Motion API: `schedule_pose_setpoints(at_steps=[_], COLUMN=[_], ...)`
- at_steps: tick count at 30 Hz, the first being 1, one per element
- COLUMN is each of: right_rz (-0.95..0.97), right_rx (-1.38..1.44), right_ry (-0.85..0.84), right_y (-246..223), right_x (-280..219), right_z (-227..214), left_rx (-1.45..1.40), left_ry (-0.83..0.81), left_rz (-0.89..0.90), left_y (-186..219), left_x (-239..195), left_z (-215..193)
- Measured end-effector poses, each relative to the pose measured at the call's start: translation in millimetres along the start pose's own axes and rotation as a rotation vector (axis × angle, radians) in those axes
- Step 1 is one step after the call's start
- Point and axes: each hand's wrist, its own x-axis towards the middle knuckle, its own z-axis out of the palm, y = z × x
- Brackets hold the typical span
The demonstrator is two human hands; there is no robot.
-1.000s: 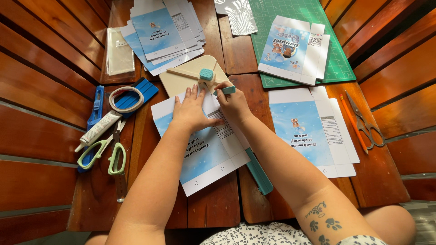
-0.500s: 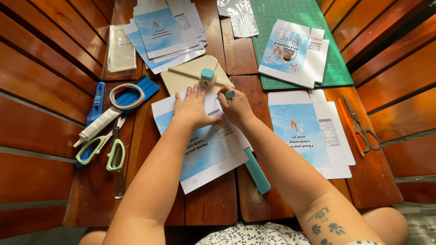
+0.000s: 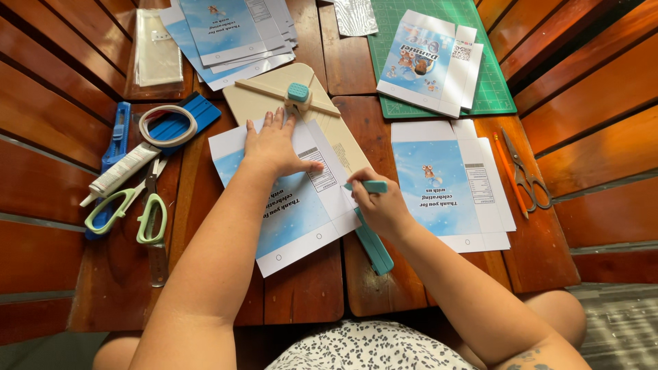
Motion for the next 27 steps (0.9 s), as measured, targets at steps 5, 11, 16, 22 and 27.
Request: schedule_pose_setpoints(at_steps=[5, 11, 16, 22, 27], right_rz=[0.026, 0.023, 0.117, 0.149, -0.027], right_rx=[0.008, 0.044, 0.318, 0.783, 0.109], right_ry=[-0.005, -0.014, 0.01, 0.09, 0.038], right_y=[7, 23, 33, 26, 3], right_x=[-28, -40, -20, 18, 25], right_z=[-10, -12, -21, -47, -21], left_rx=[0.002, 0.007, -0.001, 0.0, -0.116], left_ry=[0.004, -0.009, -0.002, -0.015, 0.044], left_rz=[-0.004, -0.007, -0.01, -0.003, 0.079], left_y=[1, 0, 0, 2, 25], left_x=[-1, 1, -1, -3, -18], left_z=[1, 2, 0, -1, 7])
